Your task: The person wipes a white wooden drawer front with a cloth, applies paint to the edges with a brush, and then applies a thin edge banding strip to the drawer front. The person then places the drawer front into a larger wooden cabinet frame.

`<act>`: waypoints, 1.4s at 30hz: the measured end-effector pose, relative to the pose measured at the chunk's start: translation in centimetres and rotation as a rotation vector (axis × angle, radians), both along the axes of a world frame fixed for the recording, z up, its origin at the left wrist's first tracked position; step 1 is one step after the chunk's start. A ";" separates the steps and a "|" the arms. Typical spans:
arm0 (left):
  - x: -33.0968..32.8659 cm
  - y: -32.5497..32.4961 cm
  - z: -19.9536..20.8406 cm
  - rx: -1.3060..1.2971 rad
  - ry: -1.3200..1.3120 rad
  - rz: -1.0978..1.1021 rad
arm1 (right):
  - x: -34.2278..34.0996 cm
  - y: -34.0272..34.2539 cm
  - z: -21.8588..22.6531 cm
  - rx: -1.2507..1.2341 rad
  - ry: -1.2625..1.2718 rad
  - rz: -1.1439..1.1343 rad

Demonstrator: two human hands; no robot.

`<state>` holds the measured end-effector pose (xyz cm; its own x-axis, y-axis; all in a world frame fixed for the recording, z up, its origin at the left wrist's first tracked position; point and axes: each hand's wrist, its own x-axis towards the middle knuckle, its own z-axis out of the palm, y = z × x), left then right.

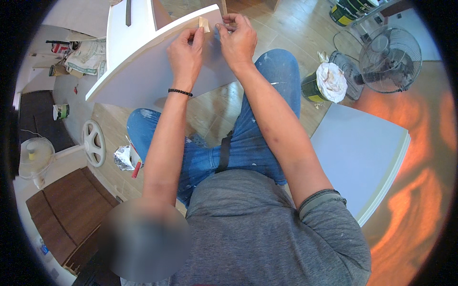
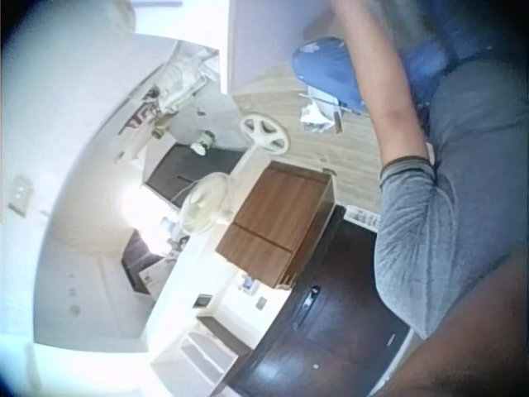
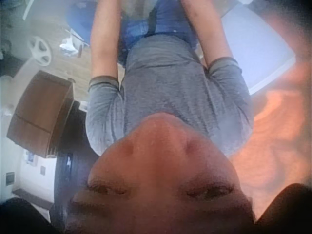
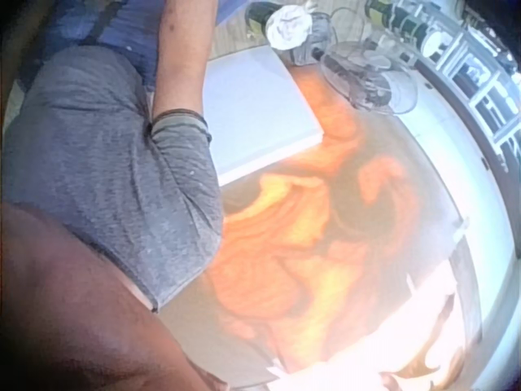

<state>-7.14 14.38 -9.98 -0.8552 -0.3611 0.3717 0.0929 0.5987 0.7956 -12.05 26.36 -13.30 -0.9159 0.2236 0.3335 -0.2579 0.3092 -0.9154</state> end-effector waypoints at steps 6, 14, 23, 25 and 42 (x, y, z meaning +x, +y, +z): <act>-0.1 -1.9 -0.1 -0.383 0.043 0.001 | 0.1 -0.1 0.4 0.022 -0.022 -0.005; 0.4 -3.5 1.3 -0.596 0.042 -0.027 | 0.3 0.0 0.6 -0.010 -0.039 0.001; 0.4 -4.5 3.0 -0.833 0.008 -0.039 | 0.2 0.0 0.6 0.005 -0.044 -0.012; 0.3 -4.8 3.6 -0.864 -0.007 -0.055 | 0.2 0.0 0.6 0.017 -0.041 -0.013; 0.5 -5.9 5.6 -0.985 -0.028 -0.107 | 0.5 0.1 1.1 0.017 -0.067 -0.013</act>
